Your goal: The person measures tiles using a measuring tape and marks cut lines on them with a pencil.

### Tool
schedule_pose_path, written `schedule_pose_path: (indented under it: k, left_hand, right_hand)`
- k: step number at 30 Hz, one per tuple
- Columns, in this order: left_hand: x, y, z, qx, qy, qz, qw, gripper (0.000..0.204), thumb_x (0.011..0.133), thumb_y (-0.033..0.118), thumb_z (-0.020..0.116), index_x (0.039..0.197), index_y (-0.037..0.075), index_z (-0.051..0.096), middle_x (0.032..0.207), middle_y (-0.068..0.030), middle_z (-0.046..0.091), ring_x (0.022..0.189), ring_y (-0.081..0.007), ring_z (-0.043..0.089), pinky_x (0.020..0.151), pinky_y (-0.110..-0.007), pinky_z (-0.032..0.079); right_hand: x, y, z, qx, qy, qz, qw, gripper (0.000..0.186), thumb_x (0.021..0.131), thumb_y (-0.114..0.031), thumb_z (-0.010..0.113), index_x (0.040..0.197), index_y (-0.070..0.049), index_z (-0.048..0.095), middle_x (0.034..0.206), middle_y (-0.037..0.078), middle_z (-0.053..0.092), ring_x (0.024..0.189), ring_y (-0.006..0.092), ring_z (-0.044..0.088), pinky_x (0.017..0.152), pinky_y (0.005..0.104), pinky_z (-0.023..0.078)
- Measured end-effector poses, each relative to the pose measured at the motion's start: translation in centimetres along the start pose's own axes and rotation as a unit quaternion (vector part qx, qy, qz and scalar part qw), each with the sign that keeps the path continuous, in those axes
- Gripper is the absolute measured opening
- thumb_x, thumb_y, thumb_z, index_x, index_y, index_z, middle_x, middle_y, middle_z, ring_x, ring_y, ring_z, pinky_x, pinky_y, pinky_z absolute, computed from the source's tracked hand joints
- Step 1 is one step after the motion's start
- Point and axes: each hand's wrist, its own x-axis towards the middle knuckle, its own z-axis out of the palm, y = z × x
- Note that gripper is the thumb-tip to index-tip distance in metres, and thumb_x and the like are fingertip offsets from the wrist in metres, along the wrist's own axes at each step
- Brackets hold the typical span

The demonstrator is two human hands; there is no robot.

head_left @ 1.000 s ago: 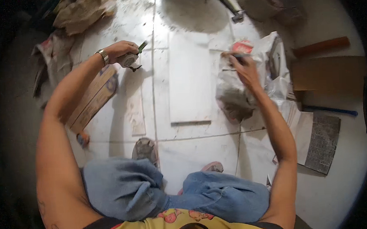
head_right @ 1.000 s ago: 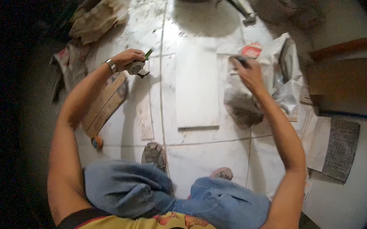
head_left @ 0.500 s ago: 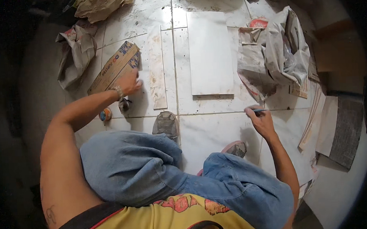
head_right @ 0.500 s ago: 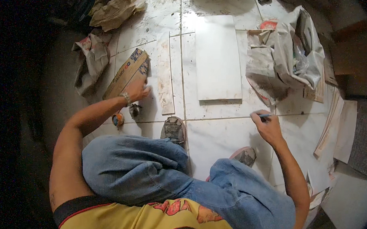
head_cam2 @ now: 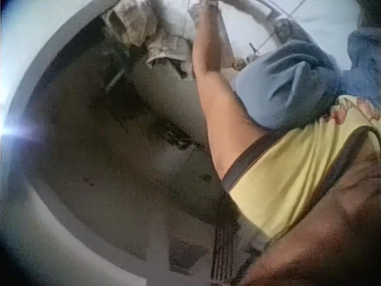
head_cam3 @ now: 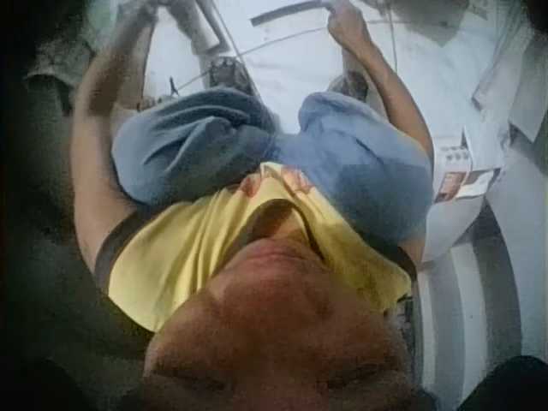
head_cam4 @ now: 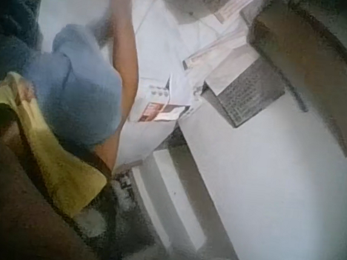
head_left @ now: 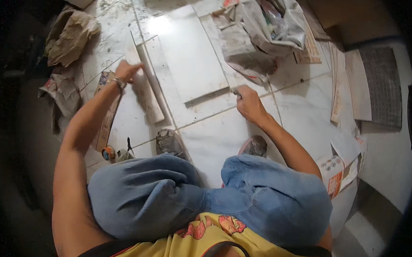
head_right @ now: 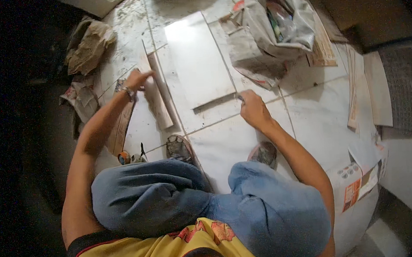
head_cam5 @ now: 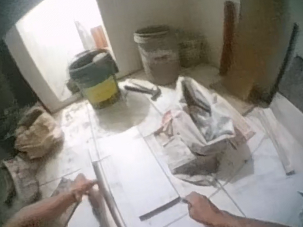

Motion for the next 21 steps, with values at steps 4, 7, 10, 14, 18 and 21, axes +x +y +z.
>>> schedule_pose_path:
  k: [4, 7, 10, 14, 18, 21]
  left_hand:
    - [0.9, 6.9, 1.3, -0.097, 0.004, 0.09, 0.991, 0.067, 0.074, 0.043, 0.082, 0.104, -0.014, 0.062, 0.103, -0.0256, 0.064, 0.087, -0.0328, 0.068, 0.067, -0.042, 0.062]
    - [2.6, 11.9, 4.6, -0.083, -0.031, 0.07, 0.994, 0.076, 0.075, 0.046, 0.081, 0.111, -0.017, 0.059, 0.112, -0.0289, 0.062, 0.095, -0.0366, 0.068, 0.07, -0.04, 0.063]
    - [3.8, 14.8, 7.7, -0.025, -0.016, 0.074, 0.997, 0.081, 0.072, 0.048, 0.082, 0.113, -0.018, 0.058, 0.114, -0.0297, 0.063, 0.094, -0.0354, 0.07, 0.074, -0.04, 0.063]
    - [4.4, 16.4, 10.1, 0.038, 0.006, 0.081, 0.996, 0.075, 0.07, 0.051, 0.084, 0.101, -0.015, 0.064, 0.105, -0.0257, 0.068, 0.086, -0.0357, 0.071, 0.068, -0.041, 0.063]
    - [4.3, 17.2, 11.0, 0.095, 0.024, 0.089, 0.991, 0.073, 0.069, 0.05, 0.085, 0.098, -0.014, 0.064, 0.105, -0.0262, 0.067, 0.084, -0.037, 0.072, 0.068, -0.042, 0.064]
    - [4.4, 17.3, 11.8, 0.068, 0.009, 0.058, 0.996, 0.074, 0.066, 0.049, 0.086, 0.097, -0.014, 0.064, 0.101, -0.0262, 0.068, 0.083, -0.0356, 0.072, 0.067, -0.043, 0.065]
  right_hand:
    - [1.0, 2.0, 1.5, 0.072, 0.02, 0.096, 0.993, 0.029, 0.083, -0.012, 0.063, 0.108, 0.002, 0.063, 0.103, 0.023, 0.063, 0.096, 0.038, 0.061, 0.083, 0.0432, 0.05]
    - [1.5, 2.3, 3.5, 0.121, 0.05, 0.113, 0.985, 0.048, 0.078, -0.024, 0.076, 0.116, 0.0, 0.061, 0.102, 0.02, 0.064, 0.095, 0.0335, 0.063, 0.084, 0.0411, 0.05]
    - [1.8, 2.4, 4.6, 0.084, 0.11, 0.067, 0.988, 0.072, 0.071, -0.033, 0.087, 0.127, -0.001, 0.056, 0.096, 0.017, 0.065, 0.08, 0.0237, 0.063, 0.071, 0.0342, 0.052]
    - [1.9, 2.3, 4.9, 0.079, 0.084, 0.116, 0.986, 0.075, 0.07, -0.037, 0.086, 0.129, -0.004, 0.054, 0.099, 0.014, 0.064, 0.089, 0.0282, 0.063, 0.079, 0.0387, 0.051]
    - [2.1, 2.1, 5.0, 0.055, 0.075, 0.116, 0.989, 0.074, 0.069, -0.042, 0.085, 0.127, -0.008, 0.055, 0.1, 0.011, 0.065, 0.095, 0.0322, 0.064, 0.082, 0.0428, 0.051]
    - [2.5, 2.0, 5.3, 0.048, 0.084, 0.119, 0.988, 0.07, 0.07, -0.044, 0.084, 0.123, -0.008, 0.056, 0.102, 0.013, 0.067, 0.094, 0.0346, 0.066, 0.079, 0.044, 0.052]
